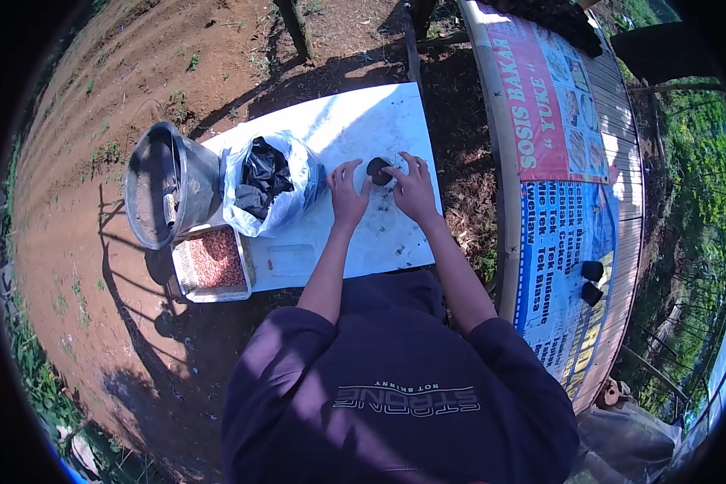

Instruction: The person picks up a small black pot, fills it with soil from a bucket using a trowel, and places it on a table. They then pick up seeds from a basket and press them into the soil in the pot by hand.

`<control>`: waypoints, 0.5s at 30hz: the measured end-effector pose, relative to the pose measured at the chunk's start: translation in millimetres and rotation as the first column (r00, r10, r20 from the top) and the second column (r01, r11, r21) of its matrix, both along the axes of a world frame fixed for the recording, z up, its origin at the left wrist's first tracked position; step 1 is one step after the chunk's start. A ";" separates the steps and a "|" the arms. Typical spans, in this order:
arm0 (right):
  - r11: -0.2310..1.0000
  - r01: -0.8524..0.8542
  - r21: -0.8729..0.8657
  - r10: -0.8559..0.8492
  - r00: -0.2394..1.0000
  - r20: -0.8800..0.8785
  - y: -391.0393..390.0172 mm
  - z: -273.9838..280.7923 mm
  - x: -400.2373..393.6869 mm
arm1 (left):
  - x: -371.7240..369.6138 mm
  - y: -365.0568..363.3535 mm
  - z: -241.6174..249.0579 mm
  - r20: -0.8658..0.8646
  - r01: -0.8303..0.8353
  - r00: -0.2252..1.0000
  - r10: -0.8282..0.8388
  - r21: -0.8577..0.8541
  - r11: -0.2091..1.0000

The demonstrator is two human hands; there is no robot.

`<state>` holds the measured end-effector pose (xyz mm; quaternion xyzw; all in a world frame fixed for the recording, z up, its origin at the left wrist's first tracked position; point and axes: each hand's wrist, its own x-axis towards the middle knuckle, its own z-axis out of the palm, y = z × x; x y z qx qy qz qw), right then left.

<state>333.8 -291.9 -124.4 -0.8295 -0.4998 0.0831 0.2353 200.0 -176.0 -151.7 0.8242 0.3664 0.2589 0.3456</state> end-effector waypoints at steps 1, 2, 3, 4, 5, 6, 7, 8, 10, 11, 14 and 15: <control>1.000 -0.018 -0.015 0.018 1.000 0.003 -0.1 -0.5 -1.4 | -3.2 -0.3 -2.6 -0.024 0.018 1.000 -0.019 -0.016 1.000; 0.999 -0.036 -0.030 0.036 0.999 0.005 0.0 -0.9 -2.5 | -6.3 -0.3 -5.1 -0.048 0.036 0.998 -0.037 -0.033 0.999; 0.998 -0.041 -0.048 0.042 0.999 0.020 0.0 -3.0 -3.3 | -8.0 -0.2 -6.5 -0.071 0.053 0.996 -0.056 -0.049 0.997; 0.997 -0.046 -0.066 0.048 0.998 0.034 0.2 -5.1 -4.6 | -8.7 -0.2 -8.0 -0.082 0.055 0.995 -0.059 -0.051 0.997; 0.995 -0.051 -0.084 0.055 0.997 0.049 0.7 -7.1 -5.3 | -8.9 0.0 -9.6 -0.092 0.057 0.994 -0.062 -0.052 0.997; 0.995 -0.043 -0.088 0.048 0.997 0.057 1.3 -7.5 -6.2 | -8.8 0.5 -9.5 -0.102 0.059 0.993 -0.064 -0.053 0.997; 0.995 -0.034 -0.092 0.040 0.997 0.064 1.5 -7.9 -7.3 | -8.8 0.9 -9.5 -0.122 0.067 0.990 -0.073 -0.056 0.996; 0.995 -0.026 -0.096 0.033 0.997 0.072 1.7 -8.3 -7.9 | -8.5 1.5 -9.6 -0.141 0.075 0.987 -0.082 -0.059 0.995; 0.995 -0.021 -0.100 0.027 0.998 0.059 2.9 -7.4 -7.7 | -8.7 3.0 -10.5 -0.162 0.094 0.981 -0.103 -0.064 0.994; 0.994 -0.018 -0.104 0.024 0.998 0.053 2.9 -6.8 -7.5 | -9.2 4.2 -10.8 -0.163 0.105 0.980 -0.114 -0.066 0.992; 0.996 -0.010 -0.085 0.015 0.998 0.063 4.2 -5.0 -7.5 | -8.2 5.7 -7.0 -0.172 0.097 0.979 -0.112 -0.094 0.991; 0.996 -0.015 -0.093 0.021 0.997 0.073 4.2 -5.8 -7.9 | -8.3 5.9 -7.1 -0.178 0.088 0.978 -0.106 -0.107 0.990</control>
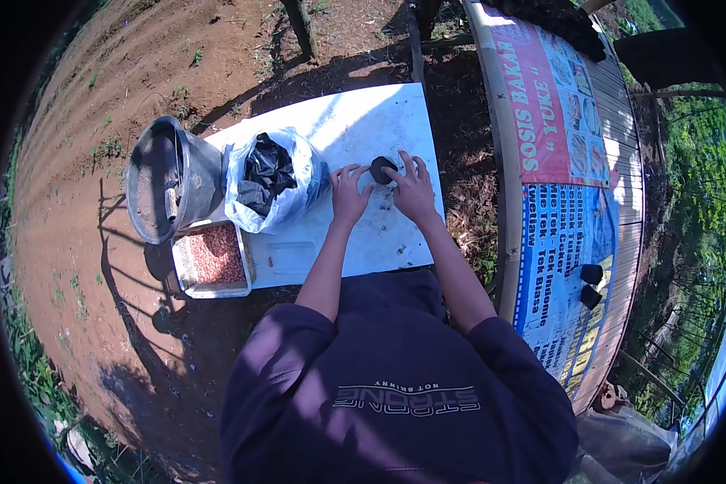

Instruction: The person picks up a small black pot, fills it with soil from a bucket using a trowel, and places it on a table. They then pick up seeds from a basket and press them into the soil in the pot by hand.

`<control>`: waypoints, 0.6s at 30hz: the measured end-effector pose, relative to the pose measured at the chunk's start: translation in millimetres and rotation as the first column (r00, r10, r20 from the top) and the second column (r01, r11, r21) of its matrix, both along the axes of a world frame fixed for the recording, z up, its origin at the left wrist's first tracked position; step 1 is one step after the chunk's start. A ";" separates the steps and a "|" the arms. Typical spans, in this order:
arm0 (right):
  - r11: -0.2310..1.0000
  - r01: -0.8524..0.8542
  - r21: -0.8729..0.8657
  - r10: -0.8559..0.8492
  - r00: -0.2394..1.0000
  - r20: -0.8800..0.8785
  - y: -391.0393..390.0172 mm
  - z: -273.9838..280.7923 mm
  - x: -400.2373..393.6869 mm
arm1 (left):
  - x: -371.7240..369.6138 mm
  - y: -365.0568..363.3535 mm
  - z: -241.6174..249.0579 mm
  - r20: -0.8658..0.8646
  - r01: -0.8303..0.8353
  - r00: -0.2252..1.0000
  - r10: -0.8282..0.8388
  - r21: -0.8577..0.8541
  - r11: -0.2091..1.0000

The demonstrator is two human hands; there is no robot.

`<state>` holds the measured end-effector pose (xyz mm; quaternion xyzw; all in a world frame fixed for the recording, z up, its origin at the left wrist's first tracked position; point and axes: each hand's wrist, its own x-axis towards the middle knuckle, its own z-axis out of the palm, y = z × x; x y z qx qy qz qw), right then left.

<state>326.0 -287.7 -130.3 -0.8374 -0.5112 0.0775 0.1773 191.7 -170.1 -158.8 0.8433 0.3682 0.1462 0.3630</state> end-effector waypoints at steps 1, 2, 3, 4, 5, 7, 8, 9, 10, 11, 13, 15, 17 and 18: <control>1.000 -0.005 -0.007 0.006 1.000 0.011 0.2 -0.8 0.1 | 0.3 0.5 -1.7 -0.016 0.009 1.000 -0.009 0.009 1.000; 1.000 -0.011 -0.015 0.011 1.000 0.022 0.5 -1.6 0.2 | 0.6 1.5 -2.9 -0.032 0.017 0.999 -0.017 0.017 1.000; 1.000 -0.013 -0.026 0.014 0.998 0.057 0.9 -2.8 0.1 | 0.8 2.5 -3.0 -0.049 0.026 0.998 -0.025 0.026 0.999; 0.999 -0.014 -0.037 0.017 0.996 0.091 1.4 -4.2 -0.2 | 1.1 3.0 -3.2 -0.054 0.030 0.998 -0.028 0.029 0.999; 0.999 -0.016 -0.048 0.022 0.992 0.124 1.6 -5.4 -0.3 | 1.4 3.1 -3.4 -0.058 0.033 0.998 -0.032 0.033 0.999; 0.999 -0.041 -0.023 0.043 0.990 0.131 2.2 -2.9 -0.4 | 1.9 3.0 -3.2 -0.063 0.035 0.997 -0.033 0.027 0.999; 0.999 -0.054 -0.010 0.055 0.989 0.134 3.1 -1.5 -0.4 | 2.1 3.5 -3.0 -0.062 0.031 0.998 -0.030 0.019 0.999; 0.998 -0.057 -0.009 0.058 0.988 0.141 2.9 -0.7 -0.4 | 2.3 4.2 -2.9 -0.061 0.026 0.998 -0.025 0.011 1.000; 0.998 -0.061 -0.008 0.061 0.987 0.146 1.6 0.3 -0.6 | 2.3 4.6 -2.8 -0.048 0.025 0.999 -0.024 0.019 1.000; 0.998 -0.064 -0.007 0.064 0.986 0.151 0.8 1.0 -0.9 | 2.5 4.8 -2.9 -0.035 0.024 0.999 -0.023 0.026 0.999; 0.998 -0.064 -0.006 0.064 0.986 0.156 -0.6 -1.7 -0.8 | 2.2 5.2 -4.5 -0.019 0.027 0.999 -0.026 0.040 0.999; 0.998 -0.068 -0.006 0.068 0.983 0.168 -0.2 -3.1 -1.1 | 2.3 5.5 -6.3 -0.013 0.035 0.999 -0.034 0.054 0.998; 0.997 -0.072 -0.008 0.073 0.980 0.187 0.3 -2.5 -0.6 | 2.4 4.6 -7.8 0.000 0.027 1.000 -0.027 0.033 0.999; 0.997 -0.068 -0.033 0.073 0.980 0.186 0.8 -2.9 -0.7 | 2.7 4.1 -8.3 0.007 0.024 1.000 -0.024 0.023 0.999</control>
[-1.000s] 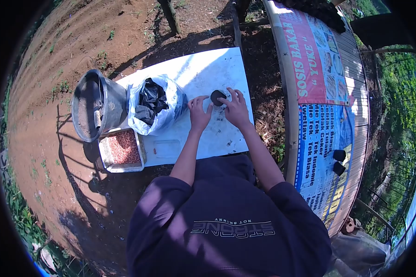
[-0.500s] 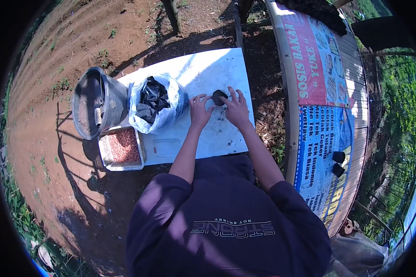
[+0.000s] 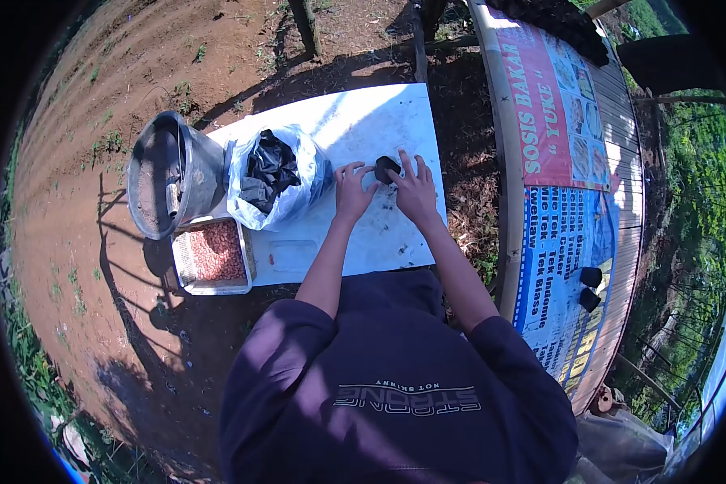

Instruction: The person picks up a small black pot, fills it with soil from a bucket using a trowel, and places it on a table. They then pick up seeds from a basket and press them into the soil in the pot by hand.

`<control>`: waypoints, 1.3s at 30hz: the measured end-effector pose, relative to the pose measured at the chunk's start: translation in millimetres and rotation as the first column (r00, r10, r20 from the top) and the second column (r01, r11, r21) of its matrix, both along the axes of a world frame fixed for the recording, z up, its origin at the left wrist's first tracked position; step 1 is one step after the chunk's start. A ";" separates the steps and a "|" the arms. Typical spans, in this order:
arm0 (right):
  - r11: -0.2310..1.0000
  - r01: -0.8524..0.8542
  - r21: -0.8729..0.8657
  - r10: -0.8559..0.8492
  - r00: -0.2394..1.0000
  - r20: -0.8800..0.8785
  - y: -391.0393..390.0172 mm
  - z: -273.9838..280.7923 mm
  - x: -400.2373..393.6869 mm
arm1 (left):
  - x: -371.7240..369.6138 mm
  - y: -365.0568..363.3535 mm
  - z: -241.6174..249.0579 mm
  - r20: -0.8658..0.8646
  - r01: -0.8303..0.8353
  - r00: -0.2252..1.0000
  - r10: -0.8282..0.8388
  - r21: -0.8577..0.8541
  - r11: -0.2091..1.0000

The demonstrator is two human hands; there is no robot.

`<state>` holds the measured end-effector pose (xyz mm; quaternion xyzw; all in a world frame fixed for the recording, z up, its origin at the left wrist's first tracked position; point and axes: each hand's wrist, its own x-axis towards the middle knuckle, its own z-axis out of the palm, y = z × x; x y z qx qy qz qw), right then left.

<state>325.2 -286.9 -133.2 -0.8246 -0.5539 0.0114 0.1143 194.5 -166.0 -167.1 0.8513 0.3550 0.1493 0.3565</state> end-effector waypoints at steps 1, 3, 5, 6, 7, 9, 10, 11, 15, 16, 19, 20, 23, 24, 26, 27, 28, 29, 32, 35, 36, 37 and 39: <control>1.000 0.005 -0.024 -0.005 1.000 0.001 1.2 -0.5 -0.7 | 0.3 -0.1 -0.4 -0.001 0.002 1.000 -0.002 -0.002 1.000; 0.999 0.002 -0.049 -0.001 1.000 0.017 2.8 -1.9 -0.5 | 0.1 -0.1 -0.3 -0.003 0.005 1.000 -0.005 -0.004 1.000; 0.999 -0.010 -0.051 0.013 0.999 0.048 3.4 -3.7 0.4 | -0.2 -0.1 0.6 -0.015 0.010 1.000 -0.010 0.005 1.000; 0.999 -0.012 -0.046 0.013 1.000 0.027 3.4 -0.7 0.5 | -0.3 -0.3 0.0 -0.020 0.013 1.000 -0.012 0.009 1.000; 0.999 -0.013 -0.041 0.014 1.000 0.007 3.6 2.5 1.1 | 0.2 -0.5 -0.6 -0.018 0.010 1.000 -0.010 -0.002 1.000; 1.000 0.006 -0.022 -0.007 0.999 -0.043 4.6 6.9 0.3 | 0.6 -0.5 -2.2 -0.014 0.004 1.000 -0.005 -0.023 1.000; 1.000 0.027 -0.009 -0.027 0.997 -0.072 5.3 8.1 -0.7 | 1.1 0.2 -3.2 -0.015 0.005 1.000 -0.006 -0.028 1.000; 0.999 0.047 0.002 -0.046 0.994 -0.102 6.6 9.1 -1.5 | 1.2 1.4 -4.4 -0.017 0.005 1.000 -0.006 -0.034 0.999; 0.998 0.037 -0.042 -0.040 0.997 -0.072 13.8 7.7 5.4 | 2.2 3.5 -1.0 -0.022 0.009 1.000 -0.011 -0.055 0.998; 0.998 0.032 -0.054 -0.036 0.996 -0.075 15.9 7.4 7.2 | 2.1 4.0 0.1 -0.018 0.010 1.000 -0.011 -0.056 0.998; 0.996 0.013 -0.085 -0.023 0.993 -0.114 21.2 7.5 11.0 | 2.1 4.2 -1.2 -0.013 0.008 1.000 -0.009 -0.053 0.999; 0.996 0.008 -0.094 -0.020 0.991 -0.131 21.8 7.9 12.0 | 2.5 3.7 -2.3 -0.015 0.007 1.000 -0.007 -0.051 0.999; 0.991 0.020 -0.134 -0.043 0.984 -0.171 26.6 12.1 14.6 | 4.3 4.2 -3.4 -0.017 0.004 1.000 -0.005 -0.055 0.998; 0.988 0.032 -0.154 -0.060 0.982 -0.178 26.6 13.2 14.7 | 4.5 4.0 -3.1 -0.018 0.004 1.000 -0.005 -0.059 0.998; 0.980 0.058 -0.193 -0.095 0.977 -0.189 26.7 16.0 16.1 | 5.5 2.9 -2.2 0.006 -0.004 1.000 0.004 -0.054 0.999; 0.981 0.064 -0.185 -0.099 0.978 -0.185 26.5 18.7 15.8 | 6.2 2.6 -2.0 0.018 -0.010 1.000 0.011 -0.051 0.999; 0.982 0.069 -0.177 -0.102 0.978 -0.182 26.0 21.3 14.3 | 6.9 2.8 -1.9 0.022 -0.011 1.000 0.012 -0.049 0.999; 0.983 0.073 -0.170 -0.104 0.978 -0.181 26.3 23.6 12.6 | 6.7 2.4 -1.8 0.024 -0.013 1.000 0.014 -0.048 0.999; 0.986 0.033 -0.165 -0.060 0.985 -0.164 29.0 13.6 13.7 | 6.7 2.9 -2.8 0.009 -0.010 1.000 0.011 -0.056 0.998; 0.979 0.010 -0.204 -0.046 0.984 -0.172 30.3 19.5 14.6 | 5.0 4.9 -1.5 0.002 -0.008 1.000 0.008 -0.058 0.998; 0.986 0.027 -0.162 -0.055 0.984 -0.171 29.2 18.2 13.8 | 4.5 4.5 -1.3 0.003 -0.006 1.000 0.006 -0.059 0.998; 0.992 0.044 -0.120 -0.064 0.983 -0.171 28.1 17.0 13.1 | 4.4 4.4 -1.1 0.003 -0.006 1.000 0.007 -0.065 0.998; 0.996 0.069 -0.048 -0.077 0.981 -0.176 24.3 15.9 11.4 | 3.3 4.8 -0.3 0.001 -0.011 1.000 0.011 -0.077 0.997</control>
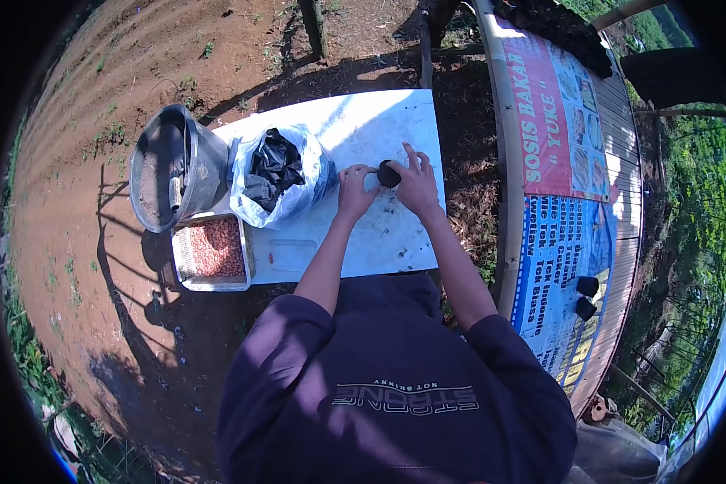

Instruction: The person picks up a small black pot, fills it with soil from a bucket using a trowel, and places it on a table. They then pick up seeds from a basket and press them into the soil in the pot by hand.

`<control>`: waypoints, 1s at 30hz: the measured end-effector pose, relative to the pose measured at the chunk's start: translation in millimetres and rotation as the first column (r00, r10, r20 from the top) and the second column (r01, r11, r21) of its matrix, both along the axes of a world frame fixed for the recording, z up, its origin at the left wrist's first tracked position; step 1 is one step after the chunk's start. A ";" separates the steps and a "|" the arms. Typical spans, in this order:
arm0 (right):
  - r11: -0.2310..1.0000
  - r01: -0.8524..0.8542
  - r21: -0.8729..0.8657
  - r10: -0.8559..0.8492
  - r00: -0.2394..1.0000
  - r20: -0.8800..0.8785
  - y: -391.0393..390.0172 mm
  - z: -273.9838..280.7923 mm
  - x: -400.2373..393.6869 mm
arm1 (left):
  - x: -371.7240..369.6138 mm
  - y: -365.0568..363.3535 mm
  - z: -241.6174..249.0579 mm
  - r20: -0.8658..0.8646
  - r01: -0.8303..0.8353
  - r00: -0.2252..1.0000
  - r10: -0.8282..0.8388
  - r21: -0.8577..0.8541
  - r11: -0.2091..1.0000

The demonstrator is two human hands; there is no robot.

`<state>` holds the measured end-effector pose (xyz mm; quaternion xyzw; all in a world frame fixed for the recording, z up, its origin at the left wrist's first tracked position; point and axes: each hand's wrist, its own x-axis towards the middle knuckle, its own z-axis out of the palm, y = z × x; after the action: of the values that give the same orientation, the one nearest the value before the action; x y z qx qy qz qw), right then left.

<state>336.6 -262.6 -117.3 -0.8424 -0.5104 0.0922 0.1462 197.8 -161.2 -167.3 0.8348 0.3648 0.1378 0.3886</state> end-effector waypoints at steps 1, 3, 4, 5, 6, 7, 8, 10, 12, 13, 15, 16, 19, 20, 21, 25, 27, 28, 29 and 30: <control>1.000 0.010 0.029 -0.010 1.000 -0.003 -4.0 0.6 -1.0 | -1.0 0.1 0.7 -0.004 0.001 1.000 -0.001 -0.005 1.000; 0.998 -0.001 0.058 0.001 1.000 -0.005 -11.3 0.3 -1.4 | -2.3 0.3 1.0 -0.012 0.006 1.000 -0.007 -0.015 1.000; 0.998 -0.020 0.055 0.021 1.000 -0.003 -16.0 -0.6 -1.5 | -3.0 0.1 0.3 -0.010 0.010 1.000 -0.010 -0.017 1.000; 0.998 -0.038 0.053 0.038 0.999 -0.001 -19.8 -1.8 -0.9 | -3.5 0.2 -0.4 -0.007 0.016 1.000 -0.016 -0.019 1.000; 0.997 -0.048 0.054 0.048 0.999 -0.008 -22.5 -4.2 0.0 | -3.6 -0.3 -2.0 -0.003 0.022 1.000 -0.022 -0.021 1.000; 0.997 -0.059 0.056 0.060 0.998 -0.014 -24.6 -6.7 0.7 | -3.4 -1.0 -3.4 -0.007 0.026 1.000 -0.026 -0.022 0.999; 0.996 -0.071 0.060 0.072 0.997 -0.021 -25.6 -9.1 1.1 | -3.8 -1.1 -4.5 -0.011 0.029 0.999 -0.030 -0.021 0.999; 0.996 -0.052 0.074 0.053 0.999 -0.013 -25.7 -5.1 -1.2 | -3.5 -0.8 -5.3 -0.016 0.029 0.999 -0.029 -0.017 0.999; 0.996 -0.035 0.085 0.036 0.999 -0.011 -24.4 -3.3 -2.6 | -2.6 -2.0 -4.2 -0.019 0.024 1.000 -0.025 -0.013 1.000; 0.996 -0.026 0.089 0.027 1.000 -0.013 -23.8 -3.4 -3.0 | -2.2 -2.5 -2.7 -0.015 0.022 1.000 -0.023 -0.018 1.000; 0.997 -0.034 0.075 0.036 0.999 -0.017 -23.1 -5.5 -2.3 | -2.2 -2.7 -0.9 -0.009 0.015 1.000 -0.015 -0.028 1.000; 0.997 -0.049 0.057 0.051 0.999 -0.019 -23.2 -7.6 -1.0 | -2.7 -3.1 -0.7 -0.006 0.013 1.000 -0.013 -0.030 0.999; 0.996 -0.068 0.053 0.070 0.997 -0.022 -23.6 -14.0 -0.8 | -1.5 -4.0 -2.3 0.000 0.012 1.000 -0.012 -0.033 0.999; 0.996 -0.071 0.061 0.073 0.997 -0.023 -23.4 -16.1 -1.4 | -1.6 -4.7 -3.1 -0.002 0.012 1.000 -0.012 -0.032 0.999; 0.997 -0.049 0.060 0.051 0.998 -0.033 -22.4 -14.3 -2.1 | -1.8 -4.7 -3.1 -0.004 0.010 1.000 -0.010 -0.029 1.000; 0.997 -0.065 0.046 0.067 0.996 -0.054 -22.3 -10.1 -7.0 | -2.4 -5.3 -5.3 0.022 0.017 1.000 -0.017 -0.020 1.000; 0.995 -0.091 0.035 0.093 0.995 -0.043 -23.4 -9.6 -8.1 | -1.6 -5.0 -5.9 0.039 0.021 0.999 -0.021 -0.012 1.000; 0.995 -0.091 0.030 0.092 0.995 -0.033 -23.3 -9.8 -9.8 | -1.5 -5.1 -5.3 0.033 0.019 0.999 -0.019 -0.013 1.000; 0.995 -0.092 0.026 0.092 0.995 -0.025 -22.6 -10.1 -11.3 | -1.6 -5.6 -4.7 0.027 0.016 1.000 -0.016 -0.014 1.000; 0.997 -0.077 0.029 0.077 0.997 -0.022 -21.6 -9.9 -11.8 | -1.3 -5.2 -4.8 0.021 0.013 1.000 -0.012 -0.016 1.000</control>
<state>324.9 -284.3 -127.2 -0.8187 -0.5421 0.1003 0.1604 196.4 -166.4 -172.2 0.8326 0.3564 0.1413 0.3998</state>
